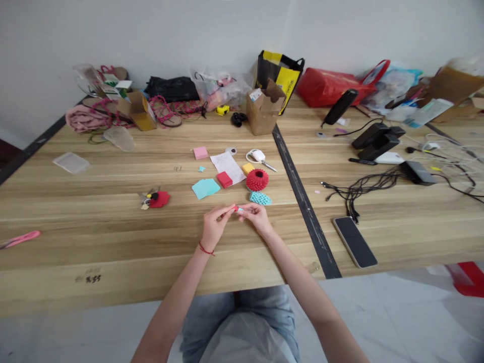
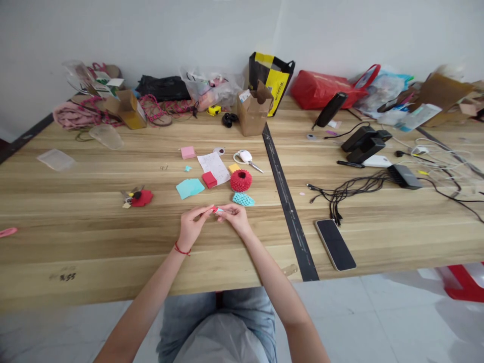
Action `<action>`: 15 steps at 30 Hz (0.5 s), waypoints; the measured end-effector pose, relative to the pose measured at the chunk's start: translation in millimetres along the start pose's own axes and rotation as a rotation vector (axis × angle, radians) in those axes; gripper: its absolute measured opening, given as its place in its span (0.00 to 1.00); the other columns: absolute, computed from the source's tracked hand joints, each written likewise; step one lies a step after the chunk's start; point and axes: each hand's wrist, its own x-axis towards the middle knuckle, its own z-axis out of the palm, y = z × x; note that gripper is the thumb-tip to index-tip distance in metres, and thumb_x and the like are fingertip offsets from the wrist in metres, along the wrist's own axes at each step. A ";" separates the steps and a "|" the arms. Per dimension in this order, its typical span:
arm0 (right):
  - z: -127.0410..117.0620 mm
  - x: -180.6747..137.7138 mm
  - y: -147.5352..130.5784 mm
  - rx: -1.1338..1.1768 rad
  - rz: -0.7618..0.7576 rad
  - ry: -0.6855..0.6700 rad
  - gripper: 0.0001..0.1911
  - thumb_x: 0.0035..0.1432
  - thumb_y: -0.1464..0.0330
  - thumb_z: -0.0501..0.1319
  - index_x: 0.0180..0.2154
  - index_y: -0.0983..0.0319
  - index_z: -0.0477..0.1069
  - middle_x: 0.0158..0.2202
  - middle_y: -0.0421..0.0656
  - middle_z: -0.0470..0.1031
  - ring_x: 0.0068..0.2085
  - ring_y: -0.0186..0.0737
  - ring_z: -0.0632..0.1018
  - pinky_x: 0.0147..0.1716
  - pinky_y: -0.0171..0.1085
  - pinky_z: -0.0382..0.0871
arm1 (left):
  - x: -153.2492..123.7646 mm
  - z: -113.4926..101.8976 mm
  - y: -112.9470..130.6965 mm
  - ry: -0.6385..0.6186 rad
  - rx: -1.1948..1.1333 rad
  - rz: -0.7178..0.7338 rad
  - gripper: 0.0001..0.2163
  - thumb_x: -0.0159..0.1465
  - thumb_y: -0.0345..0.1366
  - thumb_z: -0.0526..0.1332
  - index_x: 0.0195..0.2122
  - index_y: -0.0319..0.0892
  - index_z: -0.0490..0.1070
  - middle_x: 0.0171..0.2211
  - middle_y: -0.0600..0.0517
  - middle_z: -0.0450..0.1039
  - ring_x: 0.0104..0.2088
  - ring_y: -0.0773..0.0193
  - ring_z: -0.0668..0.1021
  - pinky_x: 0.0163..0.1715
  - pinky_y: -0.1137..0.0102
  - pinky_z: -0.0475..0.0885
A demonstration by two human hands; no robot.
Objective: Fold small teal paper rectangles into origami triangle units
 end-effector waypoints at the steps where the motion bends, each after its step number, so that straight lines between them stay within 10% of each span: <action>1: -0.3 0.4 1.0 -0.002 -0.004 0.007 0.14 0.40 0.61 0.70 0.30 0.62 0.76 0.26 0.41 0.79 0.22 0.35 0.76 0.25 0.35 0.72 | -0.2 0.1 0.0 0.001 0.001 0.008 0.10 0.62 0.38 0.58 0.40 0.44 0.76 0.38 0.49 0.79 0.36 0.62 0.79 0.37 0.67 0.75; 15: -8.5 0.0 1.2 -0.427 -0.202 -0.039 0.15 0.47 0.61 0.67 0.36 0.61 0.76 0.33 0.45 0.79 0.32 0.40 0.77 0.33 0.38 0.73 | -5.7 5.8 -4.7 0.031 0.199 0.193 0.09 0.63 0.35 0.57 0.41 0.45 0.76 0.38 0.49 0.79 0.37 0.61 0.79 0.40 0.65 0.74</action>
